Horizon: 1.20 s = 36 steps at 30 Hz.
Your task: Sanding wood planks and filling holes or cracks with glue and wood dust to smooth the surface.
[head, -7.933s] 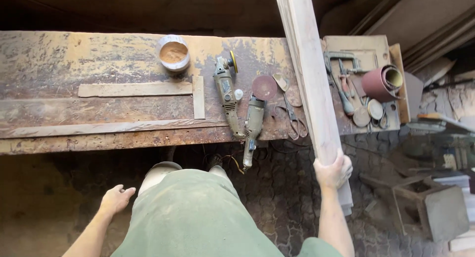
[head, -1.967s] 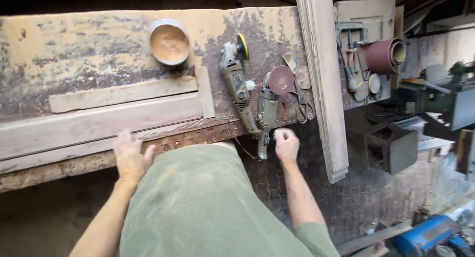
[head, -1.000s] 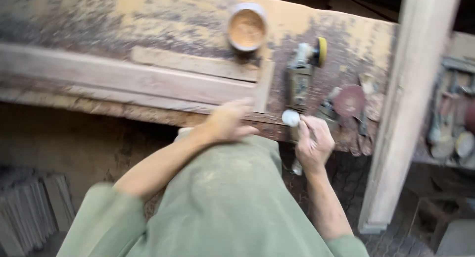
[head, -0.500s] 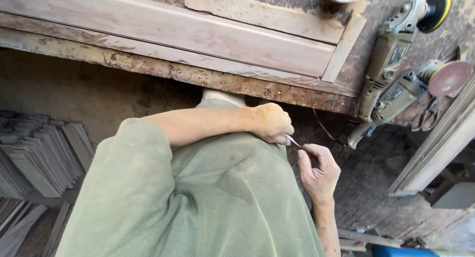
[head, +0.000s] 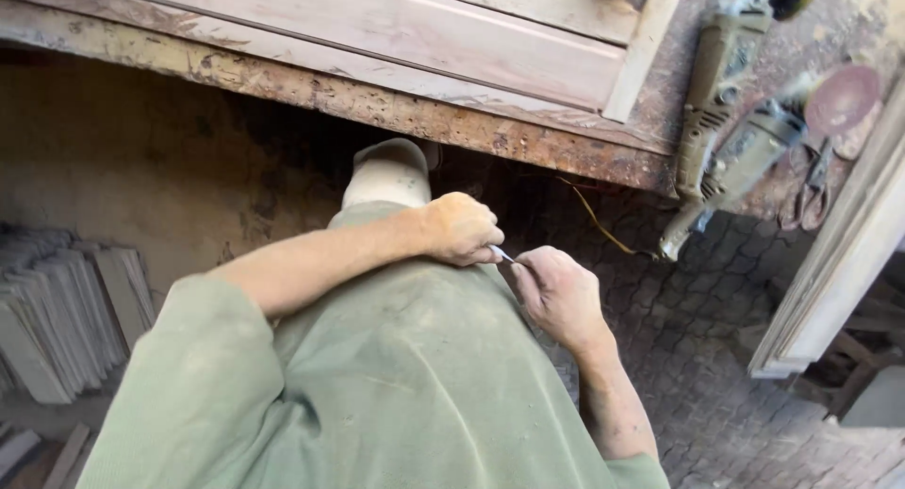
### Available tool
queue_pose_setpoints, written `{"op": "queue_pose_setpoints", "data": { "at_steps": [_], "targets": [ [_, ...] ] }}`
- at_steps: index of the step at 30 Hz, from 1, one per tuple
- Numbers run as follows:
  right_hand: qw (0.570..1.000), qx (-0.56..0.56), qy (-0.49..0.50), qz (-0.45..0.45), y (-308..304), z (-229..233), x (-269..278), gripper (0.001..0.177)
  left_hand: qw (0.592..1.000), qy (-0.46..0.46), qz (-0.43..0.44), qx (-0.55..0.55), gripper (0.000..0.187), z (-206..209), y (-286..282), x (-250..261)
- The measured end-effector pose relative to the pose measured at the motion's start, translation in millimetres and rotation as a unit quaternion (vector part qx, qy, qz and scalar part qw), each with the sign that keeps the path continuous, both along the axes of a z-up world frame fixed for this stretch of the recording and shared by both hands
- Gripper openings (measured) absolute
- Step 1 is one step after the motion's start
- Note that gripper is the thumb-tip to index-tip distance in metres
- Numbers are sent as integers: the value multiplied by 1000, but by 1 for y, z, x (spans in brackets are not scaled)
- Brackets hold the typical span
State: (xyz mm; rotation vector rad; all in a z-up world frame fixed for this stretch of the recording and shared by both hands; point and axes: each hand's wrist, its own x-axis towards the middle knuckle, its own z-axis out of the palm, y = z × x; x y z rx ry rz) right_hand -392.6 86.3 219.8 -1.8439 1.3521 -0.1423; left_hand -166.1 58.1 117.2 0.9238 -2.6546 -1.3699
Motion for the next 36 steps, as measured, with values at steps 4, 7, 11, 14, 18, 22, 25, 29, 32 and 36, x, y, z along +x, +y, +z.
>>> {"op": "queue_pose_setpoints", "data": {
  "at_steps": [4, 7, 11, 14, 18, 22, 25, 29, 32, 36],
  "targets": [
    [997, -52, 9, 62, 33, -12, -10, 15, 999, -15, 29, 15, 40, 5, 35, -4],
    [997, -61, 9, 55, 50, -17, -12, 15, 999, -11, 31, 17, 41, -1, 51, -8],
    [994, -80, 46, 59, 61, -13, -4, 12, 999, 12, -36, 17, 39, -5, 43, -3],
    [990, -117, 69, 41, 56, 6, 21, 9, 998, 41, -47, -25, 44, 1, 33, 6],
    [988, -121, 84, 48, 48, 2, 41, 7, 995, 74, -67, 20, 40, -11, 31, 20],
    [984, -146, 104, 18, 30, 23, 53, 5, 995, 82, -43, 48, 43, -4, 11, 71],
    [987, -80, 73, -122, 34, 37, 45, 15, 982, 91, 17, 166, 41, 21, -10, 115],
    [977, 27, 17, -211, 52, -2, 44, 30, 921, 32, 123, 369, 21, 41, -21, 161],
    [975, -84, 206, 4, 112, -94, 31, 23, 875, 20, 114, 469, 31, 54, -38, 173],
    [945, 210, 235, -85, 146, -140, 30, 68, 876, -16, 102, 471, 32, 44, -47, 155]
  ]
}}
